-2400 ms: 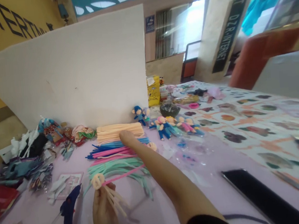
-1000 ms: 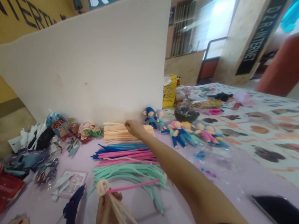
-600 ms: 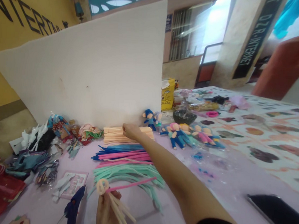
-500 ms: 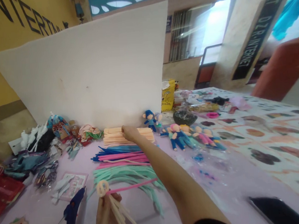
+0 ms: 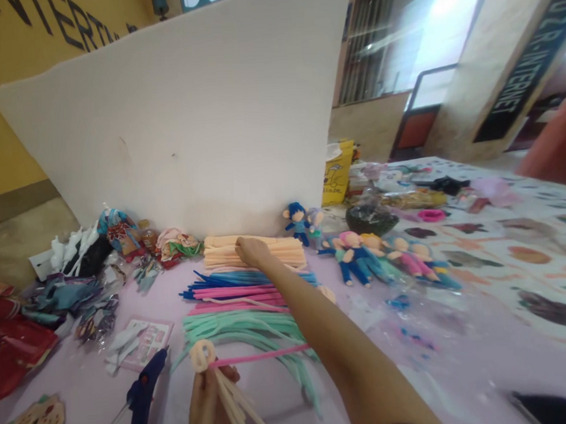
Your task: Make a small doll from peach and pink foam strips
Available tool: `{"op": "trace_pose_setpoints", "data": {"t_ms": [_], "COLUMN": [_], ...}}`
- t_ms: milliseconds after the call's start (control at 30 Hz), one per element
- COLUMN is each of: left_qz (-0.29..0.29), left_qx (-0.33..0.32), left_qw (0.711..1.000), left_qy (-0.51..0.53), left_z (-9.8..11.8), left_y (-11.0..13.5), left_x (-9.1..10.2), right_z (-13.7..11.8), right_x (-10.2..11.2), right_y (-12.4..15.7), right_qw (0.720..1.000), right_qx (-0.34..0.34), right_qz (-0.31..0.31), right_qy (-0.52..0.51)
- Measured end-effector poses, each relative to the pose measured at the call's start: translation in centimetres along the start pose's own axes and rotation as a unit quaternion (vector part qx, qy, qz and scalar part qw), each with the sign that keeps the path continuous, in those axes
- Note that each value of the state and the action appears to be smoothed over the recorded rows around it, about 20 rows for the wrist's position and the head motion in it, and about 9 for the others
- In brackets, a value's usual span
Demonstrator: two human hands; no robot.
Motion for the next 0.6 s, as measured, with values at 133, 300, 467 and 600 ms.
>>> {"op": "trace_pose_setpoints", "data": {"t_ms": [133, 300, 467, 600], "left_qz": [-0.006, -0.008, -0.002, -0.008], "left_qx": [-0.009, -0.002, -0.004, 0.009], "left_qw": [1.0, 1.0, 1.0, 1.0], "left_qy": [0.001, 0.002, -0.012, 0.003], "left_z": [-0.1, 0.1, 0.3, 0.1], "left_y": [-0.2, 0.0, 0.2, 0.2], "left_x": [0.1, 0.2, 0.4, 0.6], "right_z": [-0.3, -0.9, -1.6, -1.9], "right_x": [-0.4, 0.0, 1.6, 2.9], "right_y": [0.1, 0.3, 0.0, 0.1], "right_qw": [0.999, 0.998, 0.996, 0.996], "right_qx": [0.011, 0.037, 0.057, 0.068], "right_qz": [-0.031, -0.055, -0.059, -0.05], "right_qy": [0.001, -0.004, -0.023, -0.042]}}
Point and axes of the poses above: each hand's wrist, its own y-axis away from the middle knuckle, its own x-axis out of the back of the hand, z = x × y, the point moved 6 cm from there along -y, towards the middle knuckle, and after that the axes turned 15 degrees about -y, right-handed, at the moved point
